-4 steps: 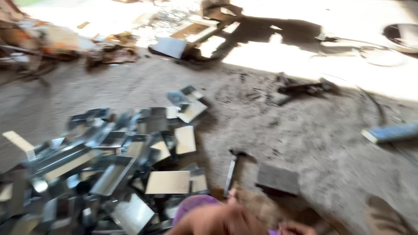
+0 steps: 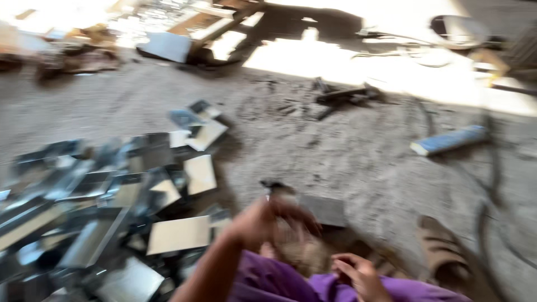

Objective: The person sits on the floor and repeatedly hammers small rectangular metal pieces placed on a wooden block. They pick up each piece, position it, strike it with a hammer, and set it aside, continuing the process with multiple pieces.

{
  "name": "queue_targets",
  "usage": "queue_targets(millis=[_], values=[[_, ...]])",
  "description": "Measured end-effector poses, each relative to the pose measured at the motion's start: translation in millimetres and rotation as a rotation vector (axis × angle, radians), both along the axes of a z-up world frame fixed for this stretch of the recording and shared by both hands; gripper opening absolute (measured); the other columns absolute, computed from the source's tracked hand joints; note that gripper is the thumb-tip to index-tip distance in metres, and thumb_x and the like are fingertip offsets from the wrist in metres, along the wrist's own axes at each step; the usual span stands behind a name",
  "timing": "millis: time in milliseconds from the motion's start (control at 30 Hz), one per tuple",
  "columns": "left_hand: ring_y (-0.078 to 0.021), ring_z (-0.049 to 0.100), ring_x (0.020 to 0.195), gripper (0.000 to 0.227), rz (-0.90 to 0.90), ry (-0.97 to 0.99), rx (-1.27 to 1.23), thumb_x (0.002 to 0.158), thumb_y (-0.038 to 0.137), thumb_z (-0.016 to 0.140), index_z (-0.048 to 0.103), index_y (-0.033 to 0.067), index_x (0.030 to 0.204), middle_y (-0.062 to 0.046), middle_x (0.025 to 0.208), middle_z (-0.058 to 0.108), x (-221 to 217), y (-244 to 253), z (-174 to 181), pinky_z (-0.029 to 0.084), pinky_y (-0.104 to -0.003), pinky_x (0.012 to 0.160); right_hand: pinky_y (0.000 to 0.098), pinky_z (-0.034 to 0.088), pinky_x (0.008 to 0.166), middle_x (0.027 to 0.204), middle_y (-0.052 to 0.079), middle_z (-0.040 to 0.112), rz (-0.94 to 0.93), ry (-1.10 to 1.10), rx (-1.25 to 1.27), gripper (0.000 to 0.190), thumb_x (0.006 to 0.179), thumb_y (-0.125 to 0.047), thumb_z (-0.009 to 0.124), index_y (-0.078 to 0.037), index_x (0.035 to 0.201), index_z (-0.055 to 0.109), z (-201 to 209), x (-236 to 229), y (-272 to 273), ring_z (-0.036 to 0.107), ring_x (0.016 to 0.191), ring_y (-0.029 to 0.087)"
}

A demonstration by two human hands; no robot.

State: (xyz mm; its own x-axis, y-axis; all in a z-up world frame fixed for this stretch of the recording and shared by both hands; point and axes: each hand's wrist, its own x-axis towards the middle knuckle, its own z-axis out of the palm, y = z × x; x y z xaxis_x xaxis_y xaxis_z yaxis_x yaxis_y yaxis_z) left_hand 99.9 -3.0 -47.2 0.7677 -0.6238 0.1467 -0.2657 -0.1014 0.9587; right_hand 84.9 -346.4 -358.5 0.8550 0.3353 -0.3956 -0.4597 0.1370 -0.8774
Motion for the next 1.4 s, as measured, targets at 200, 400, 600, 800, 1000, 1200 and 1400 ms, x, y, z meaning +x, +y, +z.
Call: queue_targets(millis=[200, 400, 600, 800, 1000, 1200, 1400], values=[[-0.0317, 0.074, 0.103, 0.051, 0.711, 0.288, 0.949, 0.092, 0.055, 0.068, 0.077, 0.0115, 0.117, -0.018, 0.111, 0.076, 143, 27, -166, 0.058, -0.044, 0.092, 0.0331, 0.059, 0.069, 0.087, 0.011, 0.077, 0.037, 0.115, -0.089, 0.025, 0.092, -0.009, 0.071, 0.005, 0.112, 0.074, 23, -15, 18, 0.071, 0.074, 0.018], [-0.0299, 0.065, 0.13, 0.047, 0.59, 0.602, 1.374, 0.089, 0.031, 0.073, 0.07, 0.0176, 0.134, -0.008, 0.143, 0.065, 140, 45, -299, 0.057, -0.05, 0.099, 0.0296, 0.059, 0.067, 0.085, 0.009, 0.075, 0.142, 0.154, -0.097, 0.021, 0.094, -0.01, 0.07, 0.002, 0.112, 0.072, 15, -18, 12, 0.069, 0.072, 0.015], [-0.0321, 0.064, 0.131, 0.043, 0.608, 0.674, 1.383, 0.094, 0.026, 0.066, 0.069, 0.0139, 0.136, -0.007, 0.146, 0.062, 138, 38, -328, 0.058, -0.056, 0.097, 0.0299, 0.058, 0.064, 0.084, 0.009, 0.073, 0.153, 0.217, -0.09, 0.021, 0.095, -0.009, 0.07, 0.003, 0.112, 0.071, -6, -6, 11, 0.068, 0.067, 0.015], [-0.0289, 0.078, 0.093, 0.037, 0.726, 0.723, 1.15, 0.086, 0.024, 0.067, 0.073, 0.0036, 0.116, -0.016, 0.107, 0.077, 137, 47, -306, 0.063, -0.042, 0.078, 0.0284, 0.056, 0.062, 0.083, 0.008, 0.072, 0.128, 0.221, -0.072, 0.02, 0.095, -0.011, 0.07, 0.001, 0.112, 0.072, 7, -13, 18, 0.067, 0.066, 0.014], [-0.0256, 0.074, 0.064, 0.028, 0.899, 0.747, 0.747, 0.083, 0.018, 0.066, 0.076, -0.0066, 0.09, -0.016, 0.075, 0.075, 151, 43, -262, 0.06, -0.041, 0.06, 0.0287, 0.054, 0.061, 0.084, 0.006, 0.073, 0.1, 0.209, -0.064, 0.02, 0.095, -0.013, 0.069, -0.001, 0.112, 0.071, 31, -5, 22, 0.067, 0.067, 0.014], [-0.022, 0.066, 0.07, 0.035, 0.865, 0.635, 0.567, 0.084, 0.012, 0.068, 0.064, 0.0006, 0.118, -0.017, 0.095, 0.072, 115, -4, -184, 0.056, -0.036, 0.056, 0.0304, 0.056, 0.065, 0.087, 0.009, 0.074, 0.012, 0.177, -0.007, 0.026, 0.093, -0.02, 0.071, -0.004, 0.113, 0.072, 69, -1, 34, 0.067, 0.069, 0.016], [-0.0262, 0.072, 0.08, 0.062, 0.762, 0.595, 0.432, 0.083, 0.013, 0.071, 0.047, 0.0096, 0.14, -0.016, 0.108, 0.072, 35, -103, -149, 0.061, -0.04, 0.061, 0.0398, 0.057, 0.069, 0.095, 0.01, 0.074, -0.186, 0.373, 0.203, 0.045, 0.091, -0.047, 0.059, -0.012, 0.119, 0.064, 129, 34, 40, 0.071, 0.08, 0.023]])
